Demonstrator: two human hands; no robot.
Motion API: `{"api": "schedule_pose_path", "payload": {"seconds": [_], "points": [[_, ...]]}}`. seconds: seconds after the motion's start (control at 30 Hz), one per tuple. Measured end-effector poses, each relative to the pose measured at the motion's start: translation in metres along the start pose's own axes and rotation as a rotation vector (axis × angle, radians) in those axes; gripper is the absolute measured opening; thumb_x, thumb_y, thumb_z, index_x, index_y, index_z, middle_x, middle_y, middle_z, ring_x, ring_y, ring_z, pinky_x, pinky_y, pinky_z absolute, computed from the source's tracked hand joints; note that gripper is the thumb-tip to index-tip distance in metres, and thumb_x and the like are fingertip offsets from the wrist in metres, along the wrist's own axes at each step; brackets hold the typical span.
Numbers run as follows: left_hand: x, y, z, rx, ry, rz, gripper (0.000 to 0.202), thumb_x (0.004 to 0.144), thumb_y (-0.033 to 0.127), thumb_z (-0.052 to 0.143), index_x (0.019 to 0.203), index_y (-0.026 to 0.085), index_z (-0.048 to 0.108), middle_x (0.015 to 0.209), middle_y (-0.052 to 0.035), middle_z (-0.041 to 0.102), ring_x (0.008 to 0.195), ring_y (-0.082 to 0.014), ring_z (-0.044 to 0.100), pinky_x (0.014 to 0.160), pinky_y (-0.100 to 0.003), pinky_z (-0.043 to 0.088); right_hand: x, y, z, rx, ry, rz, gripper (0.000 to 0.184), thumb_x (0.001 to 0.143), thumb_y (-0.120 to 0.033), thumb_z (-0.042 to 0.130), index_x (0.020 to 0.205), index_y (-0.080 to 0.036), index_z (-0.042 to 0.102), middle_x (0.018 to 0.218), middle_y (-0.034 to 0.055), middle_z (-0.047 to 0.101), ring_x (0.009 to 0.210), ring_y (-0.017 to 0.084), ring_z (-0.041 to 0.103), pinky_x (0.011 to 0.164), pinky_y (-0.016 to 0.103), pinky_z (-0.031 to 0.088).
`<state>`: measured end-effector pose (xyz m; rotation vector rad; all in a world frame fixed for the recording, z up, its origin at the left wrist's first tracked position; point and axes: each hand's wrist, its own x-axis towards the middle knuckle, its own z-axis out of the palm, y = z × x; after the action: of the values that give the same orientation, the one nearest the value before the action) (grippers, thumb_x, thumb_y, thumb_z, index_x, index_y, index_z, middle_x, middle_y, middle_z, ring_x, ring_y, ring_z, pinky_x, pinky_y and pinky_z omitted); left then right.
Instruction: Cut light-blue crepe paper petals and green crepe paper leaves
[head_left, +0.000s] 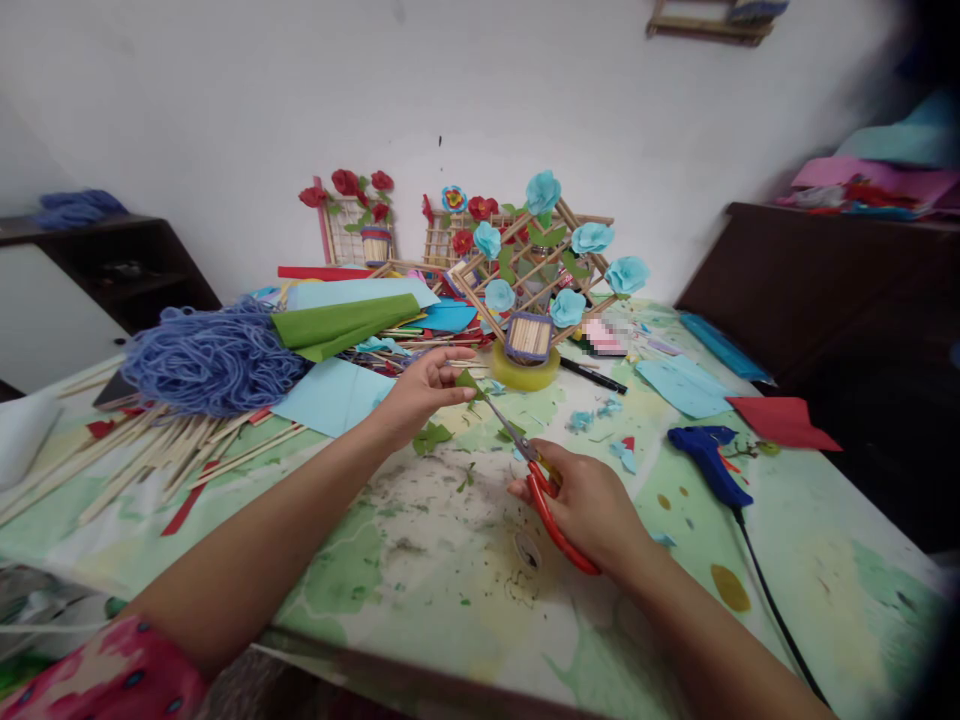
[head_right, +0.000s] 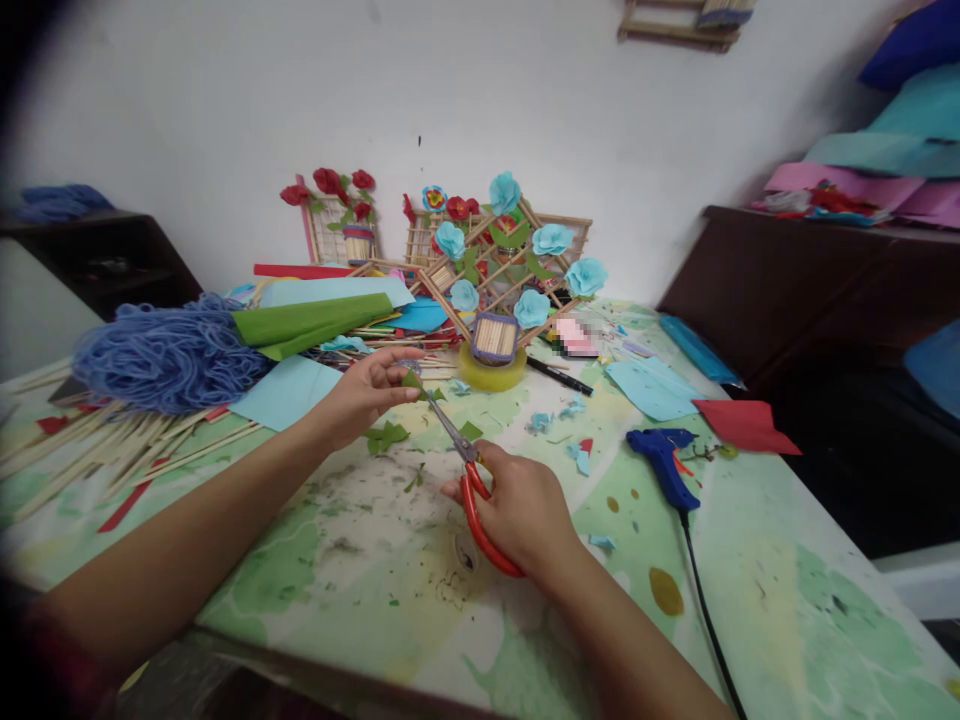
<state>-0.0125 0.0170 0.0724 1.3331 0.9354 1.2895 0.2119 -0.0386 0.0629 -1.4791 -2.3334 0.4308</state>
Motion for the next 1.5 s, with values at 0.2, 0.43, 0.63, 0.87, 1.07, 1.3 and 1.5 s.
{"api": "schedule_pose_path", "payload": {"seconds": [0.2,0.43,0.63,0.87,1.07,1.3,1.5], "points": [[-0.0007,-0.0006,0.0022,-0.005,-0.037,-0.027,0.055,0.06,0.018,0.074,0.111,0.016,0.053,0.072,0.0017,0.058,0.066,-0.01,0.054,0.064,-0.022,0.041,0.0006,-0.0015,0.0001,-0.007,-0.007,0.012,0.037,0.079,-0.055,0.047,0.1,-0.027,0.058,0.057,-0.002,0.059,0.054,0.016,0.052,0.05,0.023,0.026],[-0.0025,0.0009,0.0053,-0.027,-0.051,-0.067,0.058,0.058,0.018,0.074,0.111,0.015,0.052,0.072,0.0005,0.061,0.065,-0.0111,0.056,0.064,-0.023,0.041,0.0,0.0001,0.0013,-0.008,-0.003,0.011,0.039,0.079,-0.056,0.046,0.102,-0.027,0.057,0.056,-0.0025,0.057,0.054,0.016,0.051,0.05,0.023,0.025],[-0.0018,0.0002,0.0037,-0.035,-0.063,-0.066,0.056,0.06,0.017,0.073,0.111,0.016,0.051,0.072,0.0011,0.061,0.066,-0.0106,0.056,0.065,-0.023,0.041,-0.0001,0.0002,0.0015,0.023,-0.015,0.007,0.036,0.08,-0.056,0.045,0.096,-0.027,0.057,0.056,-0.0031,0.055,0.053,0.015,0.049,0.05,0.023,0.026],[-0.0019,-0.0002,0.004,-0.027,-0.052,-0.058,0.055,0.061,0.016,0.073,0.112,0.016,0.052,0.072,0.0015,0.059,0.066,-0.0099,0.055,0.063,-0.022,0.039,0.0013,-0.0002,0.0014,0.033,-0.011,0.004,0.031,0.081,-0.051,0.045,0.092,-0.026,0.058,0.055,-0.0027,0.054,0.052,0.015,0.047,0.05,0.023,0.026],[-0.001,-0.0006,0.0035,-0.08,-0.008,-0.038,0.049,0.06,0.015,0.073,0.105,0.016,0.054,0.074,0.002,0.058,0.066,-0.0074,0.053,0.065,-0.02,0.039,0.0004,-0.0001,0.0009,0.022,-0.006,0.02,0.03,0.081,-0.048,0.045,0.1,-0.028,0.057,0.052,-0.0038,0.052,0.051,0.015,0.047,0.05,0.023,0.026],[-0.0003,-0.0023,0.0025,-0.041,-0.025,-0.02,0.051,0.062,0.015,0.072,0.109,0.016,0.053,0.072,0.0022,0.059,0.065,-0.0079,0.054,0.063,-0.02,0.039,0.0006,0.0009,0.0013,-0.008,0.004,0.016,0.036,0.079,-0.056,0.046,0.098,-0.027,0.057,0.053,-0.0035,0.054,0.053,0.016,0.049,0.05,0.023,0.026],[-0.0021,-0.0031,0.0035,-0.04,-0.087,-0.076,0.056,0.061,0.015,0.072,0.113,0.016,0.051,0.072,0.0009,0.061,0.068,-0.0116,0.058,0.067,-0.025,0.042,0.0005,0.0013,0.0016,-0.019,0.003,0.006,0.036,0.078,-0.057,0.048,0.098,-0.028,0.057,0.055,-0.0036,0.056,0.054,0.016,0.051,0.05,0.023,0.025]]}}
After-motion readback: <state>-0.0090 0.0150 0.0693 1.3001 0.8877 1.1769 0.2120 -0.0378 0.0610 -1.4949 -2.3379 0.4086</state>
